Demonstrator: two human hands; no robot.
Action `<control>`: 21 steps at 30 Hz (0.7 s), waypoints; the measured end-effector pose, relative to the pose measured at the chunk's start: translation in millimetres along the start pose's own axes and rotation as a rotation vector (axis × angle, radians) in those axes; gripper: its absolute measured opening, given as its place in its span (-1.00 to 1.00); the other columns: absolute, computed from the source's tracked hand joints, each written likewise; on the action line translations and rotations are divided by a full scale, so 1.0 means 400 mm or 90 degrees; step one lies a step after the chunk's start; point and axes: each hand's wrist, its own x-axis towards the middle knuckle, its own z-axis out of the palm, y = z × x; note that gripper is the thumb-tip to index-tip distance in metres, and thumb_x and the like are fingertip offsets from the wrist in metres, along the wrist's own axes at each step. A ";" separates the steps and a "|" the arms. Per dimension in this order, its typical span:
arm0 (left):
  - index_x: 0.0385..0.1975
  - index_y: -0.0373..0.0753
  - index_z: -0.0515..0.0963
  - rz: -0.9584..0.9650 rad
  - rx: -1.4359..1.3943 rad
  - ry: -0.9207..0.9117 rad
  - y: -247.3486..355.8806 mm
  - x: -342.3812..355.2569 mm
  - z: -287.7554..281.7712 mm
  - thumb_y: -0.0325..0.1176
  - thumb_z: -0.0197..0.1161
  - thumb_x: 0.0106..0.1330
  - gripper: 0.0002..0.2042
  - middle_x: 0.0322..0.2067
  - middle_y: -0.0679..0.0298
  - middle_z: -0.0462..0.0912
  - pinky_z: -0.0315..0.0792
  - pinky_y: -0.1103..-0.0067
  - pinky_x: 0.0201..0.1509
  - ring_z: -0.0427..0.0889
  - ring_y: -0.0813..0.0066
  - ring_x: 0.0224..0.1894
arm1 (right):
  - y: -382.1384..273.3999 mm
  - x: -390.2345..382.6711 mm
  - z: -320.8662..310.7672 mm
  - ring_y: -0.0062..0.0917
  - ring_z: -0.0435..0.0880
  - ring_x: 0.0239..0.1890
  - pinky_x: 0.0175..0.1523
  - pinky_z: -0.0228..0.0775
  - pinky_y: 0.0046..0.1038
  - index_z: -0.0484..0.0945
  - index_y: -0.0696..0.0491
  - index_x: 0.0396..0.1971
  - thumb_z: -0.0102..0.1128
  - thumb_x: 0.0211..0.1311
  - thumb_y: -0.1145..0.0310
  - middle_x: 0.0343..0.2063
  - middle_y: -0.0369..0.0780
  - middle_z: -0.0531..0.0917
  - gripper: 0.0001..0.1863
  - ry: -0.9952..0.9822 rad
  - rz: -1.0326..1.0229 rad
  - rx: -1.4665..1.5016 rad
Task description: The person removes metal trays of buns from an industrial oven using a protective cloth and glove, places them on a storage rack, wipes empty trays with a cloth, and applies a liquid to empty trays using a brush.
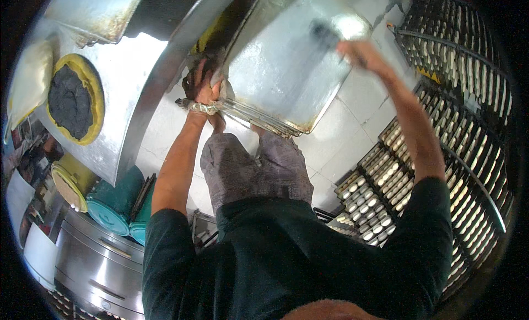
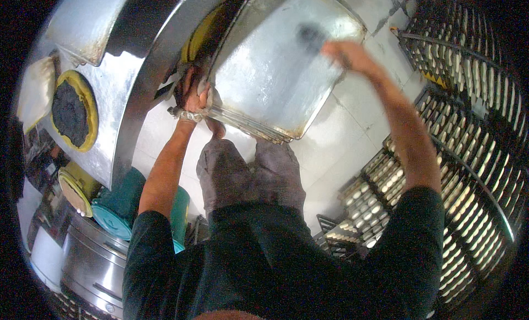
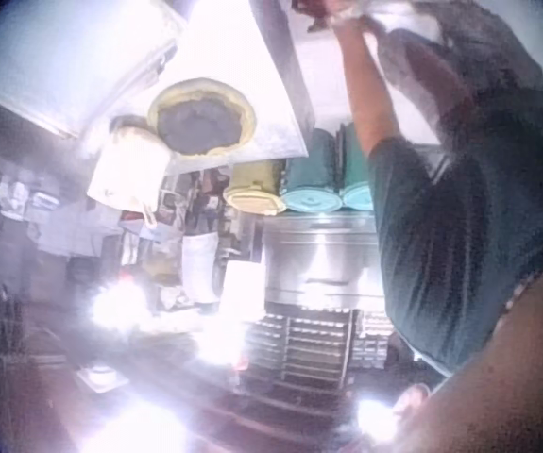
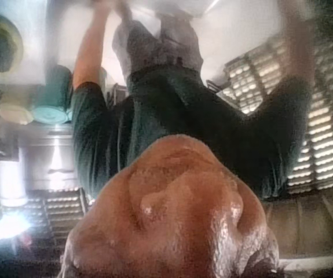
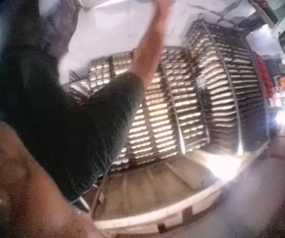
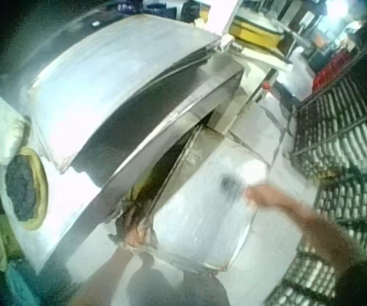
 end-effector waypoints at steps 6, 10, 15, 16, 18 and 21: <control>0.24 -0.30 0.30 -0.042 0.067 -0.027 0.027 -0.007 -0.009 -0.08 0.12 0.29 -0.42 0.29 -0.03 0.22 0.04 0.21 0.37 0.19 -0.04 0.31 | 0.011 -0.094 0.340 -0.28 0.64 -0.09 0.06 0.45 -0.32 0.59 0.09 -0.07 -0.03 0.38 0.19 -0.14 -0.09 0.65 -0.66 0.096 -0.044 -0.102; 0.22 -0.30 0.32 -0.032 0.052 -0.021 0.005 -0.016 -0.005 -0.09 0.12 0.30 -0.44 0.27 -0.06 0.23 0.05 0.20 0.37 0.20 -0.05 0.31 | -0.186 -0.223 0.399 -0.28 0.63 -0.12 0.08 0.40 -0.29 0.58 0.05 -0.18 -0.04 0.37 0.20 -0.20 -0.12 0.66 -0.71 -0.170 -0.053 -0.159; 0.20 -0.32 0.34 0.048 0.078 0.012 0.030 0.020 0.000 -0.11 0.12 0.29 -0.45 0.24 -0.08 0.28 0.10 0.21 0.33 0.26 -0.07 0.26 | 0.152 -0.126 -0.120 -0.24 0.66 -0.26 -0.10 0.48 -0.27 0.59 0.07 -0.27 -0.03 0.37 0.20 -0.29 -0.11 0.67 -0.72 0.224 -0.083 -0.303; 0.20 -0.33 0.34 0.056 0.079 0.024 0.025 0.020 -0.003 -0.11 0.12 0.29 -0.45 0.23 -0.08 0.29 0.11 0.20 0.32 0.27 -0.07 0.25 | 0.093 -0.078 -0.144 -0.22 0.67 -0.25 -0.12 0.50 -0.27 0.59 0.05 -0.28 0.01 0.32 0.24 -0.29 -0.11 0.67 -0.77 0.151 0.116 -0.455; 0.19 -0.32 0.35 0.001 0.108 0.002 0.042 0.020 -0.005 -0.11 0.11 0.30 -0.46 0.23 -0.07 0.29 0.11 0.20 0.31 0.29 -0.07 0.23 | 0.110 -0.098 0.002 -0.21 0.67 -0.25 -0.13 0.50 -0.25 0.58 0.03 -0.32 0.04 0.25 0.29 -0.31 -0.13 0.68 -0.82 0.269 -0.010 -0.368; 0.20 -0.32 0.35 0.013 0.133 0.012 0.025 -0.005 0.000 -0.12 0.09 0.31 -0.47 0.23 -0.07 0.29 0.10 0.20 0.33 0.28 -0.08 0.24 | -0.056 -0.200 0.392 -0.21 0.67 -0.22 -0.11 0.50 -0.23 0.59 -0.01 -0.31 0.10 0.13 0.34 -0.24 -0.12 0.67 -0.84 0.150 0.066 -0.276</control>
